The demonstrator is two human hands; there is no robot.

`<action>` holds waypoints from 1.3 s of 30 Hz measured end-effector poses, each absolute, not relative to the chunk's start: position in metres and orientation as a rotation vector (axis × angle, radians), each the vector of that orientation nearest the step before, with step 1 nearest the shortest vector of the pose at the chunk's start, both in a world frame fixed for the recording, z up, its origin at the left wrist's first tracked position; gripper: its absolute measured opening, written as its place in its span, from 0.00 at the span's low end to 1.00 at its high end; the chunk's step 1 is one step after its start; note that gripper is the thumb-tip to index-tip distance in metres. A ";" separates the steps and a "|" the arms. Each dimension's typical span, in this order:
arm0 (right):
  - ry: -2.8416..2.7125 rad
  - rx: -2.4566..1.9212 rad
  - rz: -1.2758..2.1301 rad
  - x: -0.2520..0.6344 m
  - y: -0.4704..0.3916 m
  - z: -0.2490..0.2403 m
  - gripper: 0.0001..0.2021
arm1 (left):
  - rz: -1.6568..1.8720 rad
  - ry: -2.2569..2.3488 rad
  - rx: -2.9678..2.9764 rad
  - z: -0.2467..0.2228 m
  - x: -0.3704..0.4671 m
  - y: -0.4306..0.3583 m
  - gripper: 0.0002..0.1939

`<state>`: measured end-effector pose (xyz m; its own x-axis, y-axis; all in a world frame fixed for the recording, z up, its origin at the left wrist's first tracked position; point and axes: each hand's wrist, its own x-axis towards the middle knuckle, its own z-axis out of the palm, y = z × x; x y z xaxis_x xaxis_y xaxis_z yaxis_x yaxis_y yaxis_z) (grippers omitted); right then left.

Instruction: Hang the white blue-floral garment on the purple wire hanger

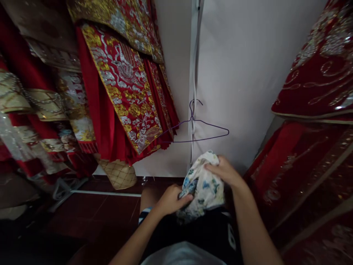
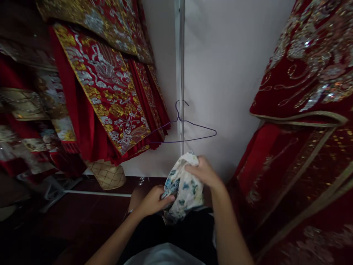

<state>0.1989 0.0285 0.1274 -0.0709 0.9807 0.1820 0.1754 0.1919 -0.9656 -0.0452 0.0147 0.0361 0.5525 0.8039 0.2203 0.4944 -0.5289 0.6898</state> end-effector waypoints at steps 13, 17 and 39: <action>-1.676 -1.340 0.447 0.205 0.159 0.128 0.08 | 0.752 1.374 2.658 0.111 -0.144 0.067 0.20; -1.627 -1.372 0.410 0.226 0.139 0.125 0.11 | 0.851 1.296 2.602 0.119 -0.138 0.077 0.20; -1.361 -1.155 0.283 0.238 0.084 0.124 0.31 | 1.586 0.967 2.294 0.198 -0.033 0.143 0.11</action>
<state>0.2385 0.0839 0.1237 0.2701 0.7464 0.6083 0.4416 0.4654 -0.7671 -0.0330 0.1429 0.1976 0.2148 0.6059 0.7660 0.4036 -0.7693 0.4953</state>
